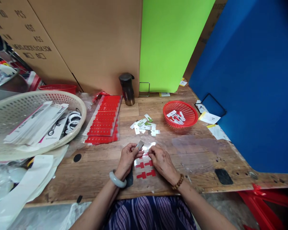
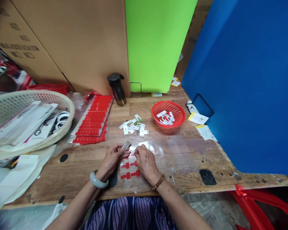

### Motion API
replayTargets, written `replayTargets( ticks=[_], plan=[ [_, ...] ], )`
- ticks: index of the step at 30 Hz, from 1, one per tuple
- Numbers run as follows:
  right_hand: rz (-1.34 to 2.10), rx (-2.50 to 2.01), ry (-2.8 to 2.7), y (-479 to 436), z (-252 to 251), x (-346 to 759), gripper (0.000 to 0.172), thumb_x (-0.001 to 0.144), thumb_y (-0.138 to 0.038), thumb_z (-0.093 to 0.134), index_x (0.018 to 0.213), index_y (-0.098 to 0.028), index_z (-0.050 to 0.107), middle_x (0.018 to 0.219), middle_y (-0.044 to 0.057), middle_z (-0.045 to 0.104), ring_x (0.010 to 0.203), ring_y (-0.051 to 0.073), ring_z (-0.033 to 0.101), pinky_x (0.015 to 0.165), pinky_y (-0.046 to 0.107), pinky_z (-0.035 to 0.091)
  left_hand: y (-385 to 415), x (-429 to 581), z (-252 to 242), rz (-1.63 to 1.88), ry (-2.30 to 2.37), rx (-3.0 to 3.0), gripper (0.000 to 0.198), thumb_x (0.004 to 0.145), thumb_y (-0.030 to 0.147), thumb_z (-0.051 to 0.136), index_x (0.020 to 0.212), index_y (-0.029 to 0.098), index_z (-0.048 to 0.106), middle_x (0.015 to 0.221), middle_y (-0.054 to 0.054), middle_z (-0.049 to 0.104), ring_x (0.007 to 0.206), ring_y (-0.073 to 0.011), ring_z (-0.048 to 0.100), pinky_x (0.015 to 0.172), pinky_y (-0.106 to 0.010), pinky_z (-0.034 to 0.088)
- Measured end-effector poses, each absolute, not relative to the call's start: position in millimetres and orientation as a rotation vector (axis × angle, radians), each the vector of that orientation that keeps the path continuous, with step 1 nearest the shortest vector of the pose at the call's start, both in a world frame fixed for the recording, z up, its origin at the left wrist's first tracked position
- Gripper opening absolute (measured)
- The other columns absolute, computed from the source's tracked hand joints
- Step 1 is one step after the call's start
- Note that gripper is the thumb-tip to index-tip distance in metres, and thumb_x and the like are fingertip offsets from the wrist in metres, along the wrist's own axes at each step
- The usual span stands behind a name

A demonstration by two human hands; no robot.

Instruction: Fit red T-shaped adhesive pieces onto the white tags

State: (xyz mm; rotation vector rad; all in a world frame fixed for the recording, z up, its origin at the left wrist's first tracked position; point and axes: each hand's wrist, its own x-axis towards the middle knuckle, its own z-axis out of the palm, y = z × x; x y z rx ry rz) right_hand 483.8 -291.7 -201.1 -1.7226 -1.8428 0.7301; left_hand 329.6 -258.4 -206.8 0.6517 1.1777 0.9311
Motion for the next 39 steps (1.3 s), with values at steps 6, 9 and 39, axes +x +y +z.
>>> replayTargets(
  ticks=[6, 9, 39],
  plan=[
    [0.657, -1.663, -1.819, -297.0, -201.9, 482.5, 0.014, 0.085, -0.010, 0.045, 0.085, -0.019, 0.056, 0.086, 0.005, 0.053, 0.079, 0.018, 0.052, 0.070, 0.028, 0.041, -256.8, 330.8, -205.3, 0.921, 1.201, 0.619, 0.024, 0.070, 0.018, 0.073, 0.088, 0.008, 0.061, 0.074, -0.011, 0.072, 0.064, -0.0160, 0.070, 0.060, -0.020, 0.056],
    [0.655, -1.633, -1.794, -301.7, -206.1, 480.1, 0.020, 0.089, -0.012, 0.041, 0.084, -0.019, 0.059, 0.086, 0.005, 0.053, 0.079, 0.018, 0.052, 0.072, 0.028, 0.042, -257.7, 331.3, -203.1, 0.926, 1.213, 0.608, 0.023, 0.069, 0.013, 0.073, 0.088, 0.008, 0.062, 0.074, -0.010, 0.072, 0.065, -0.0149, 0.070, 0.060, -0.019, 0.055],
    [1.125, -1.454, -1.219, -295.9, -173.5, 506.6, 0.014, 0.075, -0.028, 0.061, 0.070, -0.019, 0.051, 0.069, -0.002, 0.053, 0.066, 0.012, 0.050, 0.062, 0.024, 0.041, -256.4, 325.4, -183.1, 0.773, 1.146, 0.559, 0.029, 0.070, -0.001, 0.064, 0.096, 0.008, 0.057, 0.076, -0.010, 0.071, 0.063, -0.0145, 0.070, 0.063, -0.020, 0.057]
  ],
)
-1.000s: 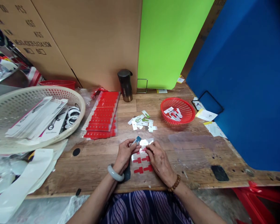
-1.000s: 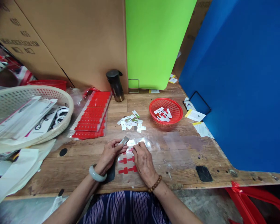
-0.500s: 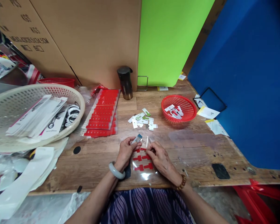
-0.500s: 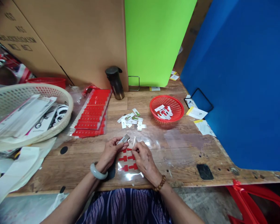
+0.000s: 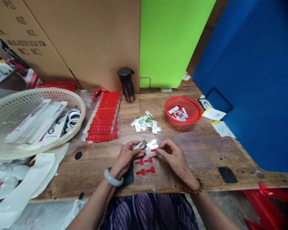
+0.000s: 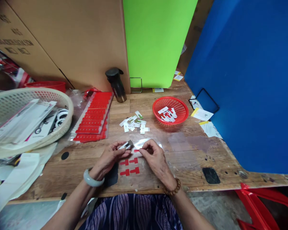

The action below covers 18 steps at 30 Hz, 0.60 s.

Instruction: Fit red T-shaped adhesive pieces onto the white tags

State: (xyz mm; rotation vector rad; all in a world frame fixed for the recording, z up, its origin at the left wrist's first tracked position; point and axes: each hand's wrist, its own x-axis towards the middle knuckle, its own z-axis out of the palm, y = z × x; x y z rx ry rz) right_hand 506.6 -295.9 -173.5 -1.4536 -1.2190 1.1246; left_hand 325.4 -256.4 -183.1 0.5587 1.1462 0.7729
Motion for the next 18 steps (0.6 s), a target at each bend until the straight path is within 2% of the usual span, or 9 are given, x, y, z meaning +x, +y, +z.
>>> replayTargets(
  ticks=[7, 18],
  plan=[
    [1.071, -1.427, -1.306, -297.3, -165.9, 499.1, 0.009, 0.077, -0.022, 0.059, 0.071, -0.019, 0.054, 0.070, -0.003, 0.055, 0.066, 0.012, 0.052, 0.062, 0.023, 0.042, -271.5, 326.1, -158.4, 0.582, 1.007, 0.517, 0.035, 0.068, 0.000, 0.065, 0.101, 0.005, 0.057, 0.078, -0.015, 0.072, 0.067, -0.0163, 0.070, 0.066, -0.020, 0.056],
    [1.130, -1.384, -1.372, -304.4, -167.1, 497.4, 0.008, 0.078, -0.018, 0.056, 0.071, -0.019, 0.053, 0.068, -0.004, 0.053, 0.065, 0.011, 0.050, 0.061, 0.023, 0.040, -276.3, 330.9, -152.5, 0.541, 0.990, 0.548, 0.042, 0.062, 0.009, 0.075, 0.102, 0.007, 0.060, 0.073, -0.010, 0.071, 0.061, -0.0153, 0.069, 0.063, -0.021, 0.054]
  ],
)
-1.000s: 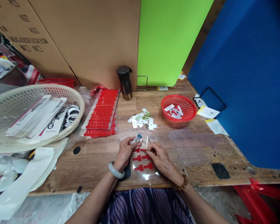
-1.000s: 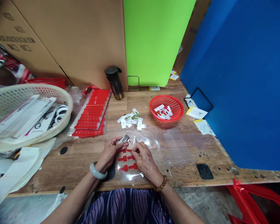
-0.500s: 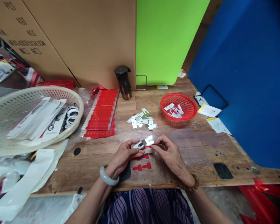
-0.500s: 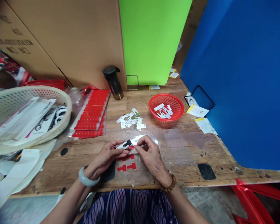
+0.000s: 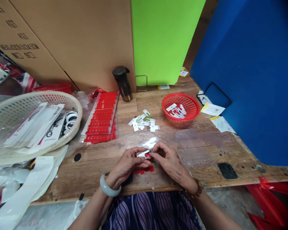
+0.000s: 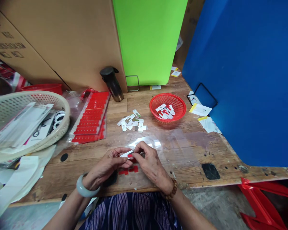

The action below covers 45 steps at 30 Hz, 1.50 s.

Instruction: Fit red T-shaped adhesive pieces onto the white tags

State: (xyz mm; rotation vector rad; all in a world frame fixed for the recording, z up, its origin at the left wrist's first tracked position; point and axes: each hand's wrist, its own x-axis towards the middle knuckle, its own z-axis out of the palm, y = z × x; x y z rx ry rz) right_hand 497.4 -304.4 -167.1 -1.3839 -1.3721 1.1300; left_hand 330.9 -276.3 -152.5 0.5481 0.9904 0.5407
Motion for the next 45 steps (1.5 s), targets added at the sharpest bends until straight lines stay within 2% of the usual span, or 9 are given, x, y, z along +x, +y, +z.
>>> replayTargets(
  ticks=[27, 33, 40, 45],
  plan=[
    [1.078, -1.449, -1.375, -306.5, -167.5, 494.6, 0.009, 0.078, -0.014, 0.052, 0.071, -0.019, 0.055, 0.067, -0.004, 0.054, 0.063, 0.011, 0.050, 0.060, 0.022, 0.039, -275.9, 333.5, -153.2, 0.526, 1.000, 0.539, 0.045, 0.061, 0.010, 0.076, 0.103, 0.008, 0.059, 0.071, -0.010, 0.072, 0.059, -0.0141, 0.069, 0.062, -0.019, 0.054],
    [1.091, -1.458, -1.357, -306.0, -168.3, 492.7, 0.009, 0.077, -0.013, 0.053, 0.071, -0.019, 0.055, 0.066, -0.004, 0.054, 0.062, 0.011, 0.049, 0.059, 0.022, 0.039, -275.3, 334.0, -158.9, 0.529, 1.012, 0.596, 0.040, 0.066, 0.018, 0.076, 0.101, 0.008, 0.059, 0.075, -0.012, 0.072, 0.062, -0.0152, 0.069, 0.063, -0.020, 0.054],
    [1.147, -1.520, -1.260, -309.9, -166.8, 487.3, 0.007, 0.075, -0.014, 0.054, 0.070, -0.019, 0.056, 0.069, -0.002, 0.058, 0.069, 0.013, 0.053, 0.067, 0.025, 0.041, -277.1, 334.3, -166.8, 0.615, 1.090, 0.769, 0.041, 0.066, 0.026, 0.076, 0.100, 0.008, 0.060, 0.071, -0.009, 0.072, 0.061, -0.0141, 0.068, 0.061, -0.020, 0.053],
    [1.024, -1.521, -1.305, -312.5, -162.6, 487.0, 0.010, 0.074, -0.012, 0.053, 0.066, -0.018, 0.055, 0.075, 0.000, 0.056, 0.077, 0.015, 0.052, 0.072, 0.027, 0.039, -277.2, 334.6, -166.8, 0.625, 1.123, 0.819, 0.041, 0.065, 0.027, 0.075, 0.098, 0.008, 0.059, 0.067, -0.008, 0.072, 0.057, -0.0135, 0.066, 0.060, -0.022, 0.053]
  ],
)
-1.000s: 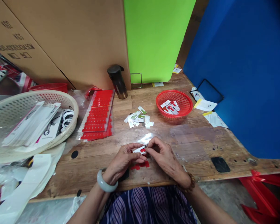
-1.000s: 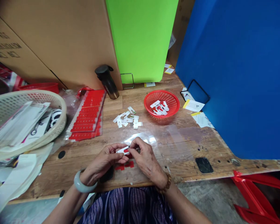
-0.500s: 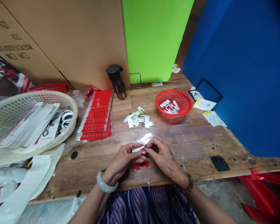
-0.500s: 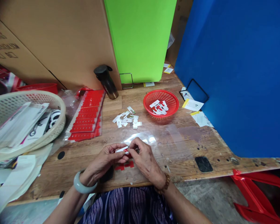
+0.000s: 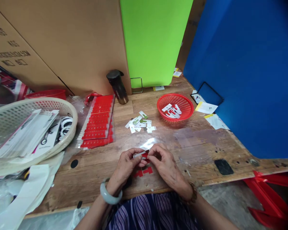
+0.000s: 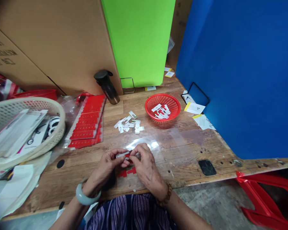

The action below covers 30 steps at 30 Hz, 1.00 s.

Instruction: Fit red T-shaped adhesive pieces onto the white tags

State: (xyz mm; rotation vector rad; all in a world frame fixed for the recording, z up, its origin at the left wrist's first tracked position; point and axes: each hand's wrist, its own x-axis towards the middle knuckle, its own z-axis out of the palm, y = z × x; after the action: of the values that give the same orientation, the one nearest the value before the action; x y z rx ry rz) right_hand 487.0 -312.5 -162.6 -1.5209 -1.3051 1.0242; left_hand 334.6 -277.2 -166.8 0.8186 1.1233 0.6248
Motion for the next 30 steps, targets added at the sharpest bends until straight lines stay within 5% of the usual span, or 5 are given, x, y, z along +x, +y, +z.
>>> replayTargets(
  ticks=[30],
  plan=[
    [1.103, -1.513, -1.236, -303.3, -178.9, 486.3, 0.005, 0.076, -0.014, 0.052, 0.076, -0.019, 0.055, 0.066, -0.003, 0.055, 0.061, 0.012, 0.052, 0.059, 0.024, 0.041, -276.9, 332.6, -162.8, 0.561, 1.103, 0.762, 0.042, 0.063, 0.024, 0.077, 0.097, 0.005, 0.060, 0.064, -0.009, 0.071, 0.054, -0.0125, 0.065, 0.057, -0.019, 0.052]
  ],
)
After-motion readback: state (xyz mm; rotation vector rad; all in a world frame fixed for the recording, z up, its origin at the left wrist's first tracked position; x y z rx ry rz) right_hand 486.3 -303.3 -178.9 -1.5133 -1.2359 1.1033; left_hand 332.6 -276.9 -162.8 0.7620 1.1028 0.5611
